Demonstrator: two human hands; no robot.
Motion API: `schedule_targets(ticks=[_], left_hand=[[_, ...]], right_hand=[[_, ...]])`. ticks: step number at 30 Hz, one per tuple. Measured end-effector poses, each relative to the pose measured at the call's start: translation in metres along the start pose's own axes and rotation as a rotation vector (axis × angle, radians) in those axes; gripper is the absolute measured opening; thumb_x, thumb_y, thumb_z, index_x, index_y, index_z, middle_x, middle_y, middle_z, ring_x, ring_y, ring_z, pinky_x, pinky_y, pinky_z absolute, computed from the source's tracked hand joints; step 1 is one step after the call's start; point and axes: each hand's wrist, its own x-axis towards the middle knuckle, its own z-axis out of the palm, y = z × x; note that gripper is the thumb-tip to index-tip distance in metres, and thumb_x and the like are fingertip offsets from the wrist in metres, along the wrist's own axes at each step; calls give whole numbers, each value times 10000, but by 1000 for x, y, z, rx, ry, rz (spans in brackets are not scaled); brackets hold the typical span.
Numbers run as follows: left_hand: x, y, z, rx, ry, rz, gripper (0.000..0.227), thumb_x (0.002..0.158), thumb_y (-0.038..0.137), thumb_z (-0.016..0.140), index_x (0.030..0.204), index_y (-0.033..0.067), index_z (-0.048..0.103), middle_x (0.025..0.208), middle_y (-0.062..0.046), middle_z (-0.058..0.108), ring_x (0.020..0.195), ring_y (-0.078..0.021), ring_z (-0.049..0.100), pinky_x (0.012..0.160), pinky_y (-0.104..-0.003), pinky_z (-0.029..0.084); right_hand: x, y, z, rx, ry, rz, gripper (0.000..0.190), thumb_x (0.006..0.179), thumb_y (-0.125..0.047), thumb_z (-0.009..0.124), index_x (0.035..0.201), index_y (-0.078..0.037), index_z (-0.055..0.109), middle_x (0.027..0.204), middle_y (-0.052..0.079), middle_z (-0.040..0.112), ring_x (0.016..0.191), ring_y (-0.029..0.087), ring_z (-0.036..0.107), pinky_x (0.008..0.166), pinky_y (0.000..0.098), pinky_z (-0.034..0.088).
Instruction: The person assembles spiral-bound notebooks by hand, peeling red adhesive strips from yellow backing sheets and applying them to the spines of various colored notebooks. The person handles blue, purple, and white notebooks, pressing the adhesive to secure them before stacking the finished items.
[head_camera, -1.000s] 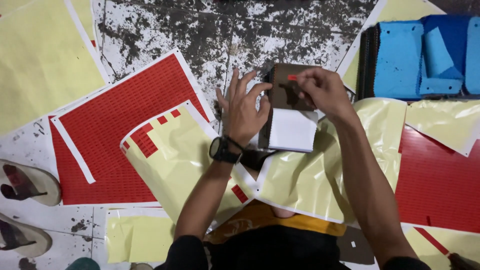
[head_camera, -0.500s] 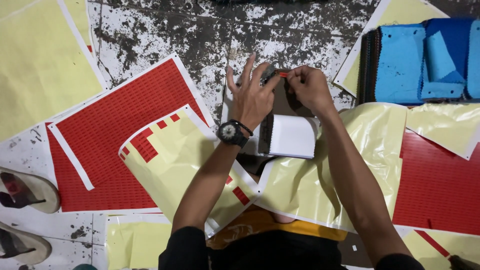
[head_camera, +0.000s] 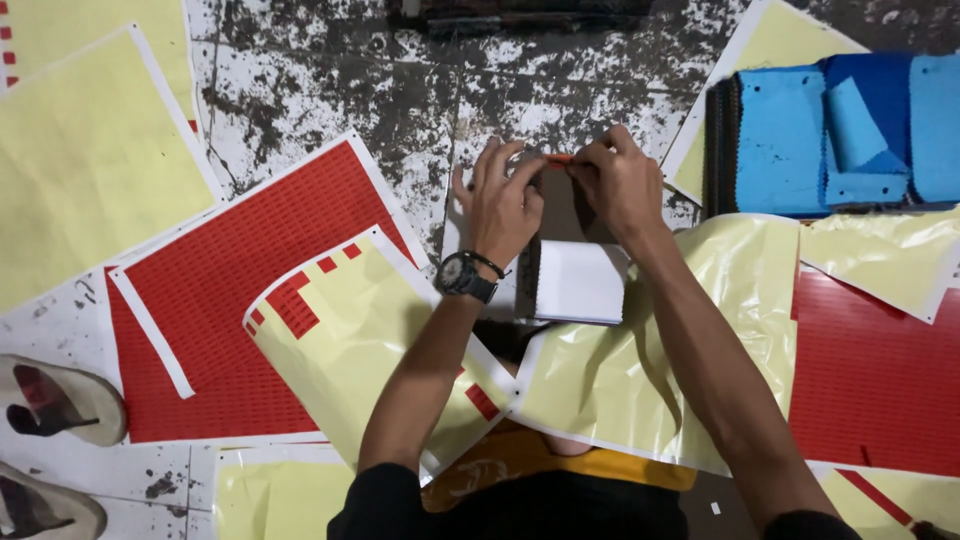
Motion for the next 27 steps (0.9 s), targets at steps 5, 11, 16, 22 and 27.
schedule_targets(ticks=[5, 11, 16, 22, 27], left_hand=[[-1, 2, -8, -199, 51, -126, 330, 918, 147, 552, 1203, 266, 667, 1343, 10, 534, 1411, -307, 420, 1069, -781, 170], [3, 3, -22, -387, 23, -202, 454, 853, 99, 575, 1273, 266, 622, 1211, 32, 605, 1295, -274, 527, 1077, -741, 180], [6, 6, -30, -544, -37, -170, 523, 829, 71, 544, 1303, 288, 591, 1044, 83, 662, 1196, -217, 579, 1076, -721, 150], [9, 13, -27, -529, -87, -181, 547, 787, 89, 583, 1288, 306, 599, 980, 121, 708, 1160, -199, 588, 1081, -726, 131], [7, 17, -31, -446, -130, -216, 578, 799, 94, 573, 1336, 308, 572, 1069, 116, 725, 1251, -207, 555, 1085, -742, 102]], right_hand=[[-9, 5, 8, -148, 181, -150, 68, 945, -229, 797, 888, -193, 795, 1016, 5, 631, 686, 320, 728, 578, 441, 614], [-17, 8, -13, -52, 15, -265, 76, 870, -246, 809, 908, -196, 765, 1012, 20, 654, 754, 303, 731, 633, 419, 602], [-10, -27, -65, 372, -464, 17, 286, 817, -316, 801, 992, -91, 779, 868, 168, 784, 877, 440, 743, 818, 552, 573], [1, -12, -33, 677, -288, 158, 138, 931, -95, 709, 1052, -87, 775, 741, 113, 759, 745, 222, 745, 731, 352, 551], [-2, 1, -13, 628, -305, 176, 142, 973, -86, 627, 1006, -96, 764, 724, 88, 751, 752, 251, 742, 747, 367, 549]])
